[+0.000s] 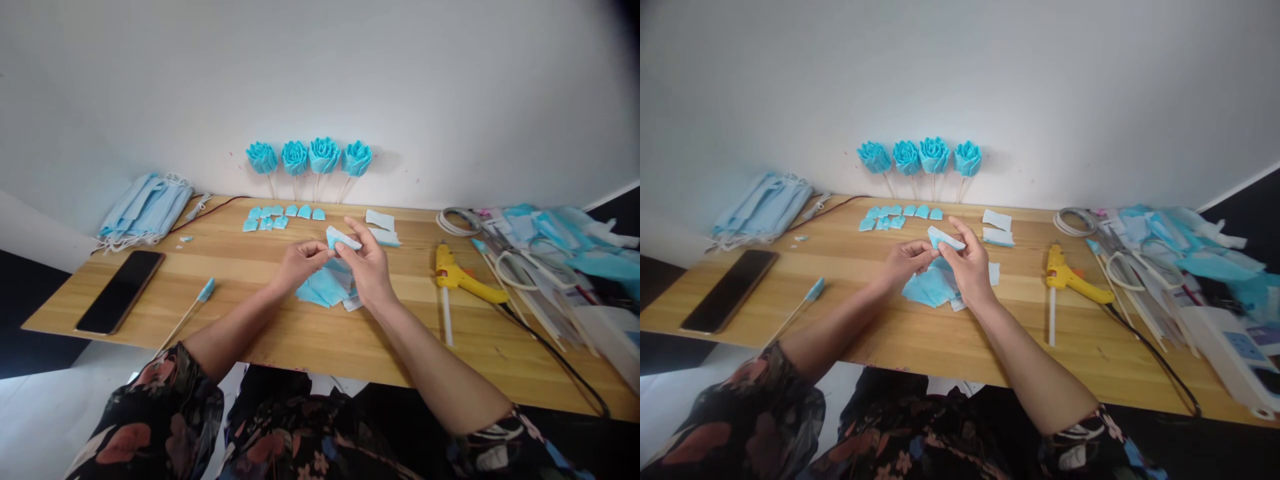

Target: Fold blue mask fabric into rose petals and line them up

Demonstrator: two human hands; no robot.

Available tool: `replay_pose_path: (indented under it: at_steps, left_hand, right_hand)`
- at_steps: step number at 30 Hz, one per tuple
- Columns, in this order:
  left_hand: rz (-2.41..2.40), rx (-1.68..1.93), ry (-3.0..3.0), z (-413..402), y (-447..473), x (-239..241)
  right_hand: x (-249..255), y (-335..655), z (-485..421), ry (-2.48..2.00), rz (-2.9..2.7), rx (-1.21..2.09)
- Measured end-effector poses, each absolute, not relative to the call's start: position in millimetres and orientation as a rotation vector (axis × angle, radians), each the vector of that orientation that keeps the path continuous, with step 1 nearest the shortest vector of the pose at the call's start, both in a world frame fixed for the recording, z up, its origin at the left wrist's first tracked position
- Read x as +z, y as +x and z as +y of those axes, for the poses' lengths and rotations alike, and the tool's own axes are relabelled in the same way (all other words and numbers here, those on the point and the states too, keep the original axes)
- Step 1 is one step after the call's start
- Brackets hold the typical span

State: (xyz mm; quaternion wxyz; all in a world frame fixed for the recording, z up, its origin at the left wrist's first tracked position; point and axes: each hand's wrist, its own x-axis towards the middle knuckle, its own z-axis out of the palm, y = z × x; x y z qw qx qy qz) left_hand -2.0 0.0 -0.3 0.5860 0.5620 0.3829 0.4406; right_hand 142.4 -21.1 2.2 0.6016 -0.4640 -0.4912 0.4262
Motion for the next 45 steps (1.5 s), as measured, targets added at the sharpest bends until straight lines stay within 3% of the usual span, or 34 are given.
replay_pose_path:
  at_steps: [45]
  left_hand:
    - [0.855,1.199,1.058,0.1,-5.6,18.1]
  right_hand:
    - [4.0,136.7,-25.9,-1.115,-1.129,1.045]
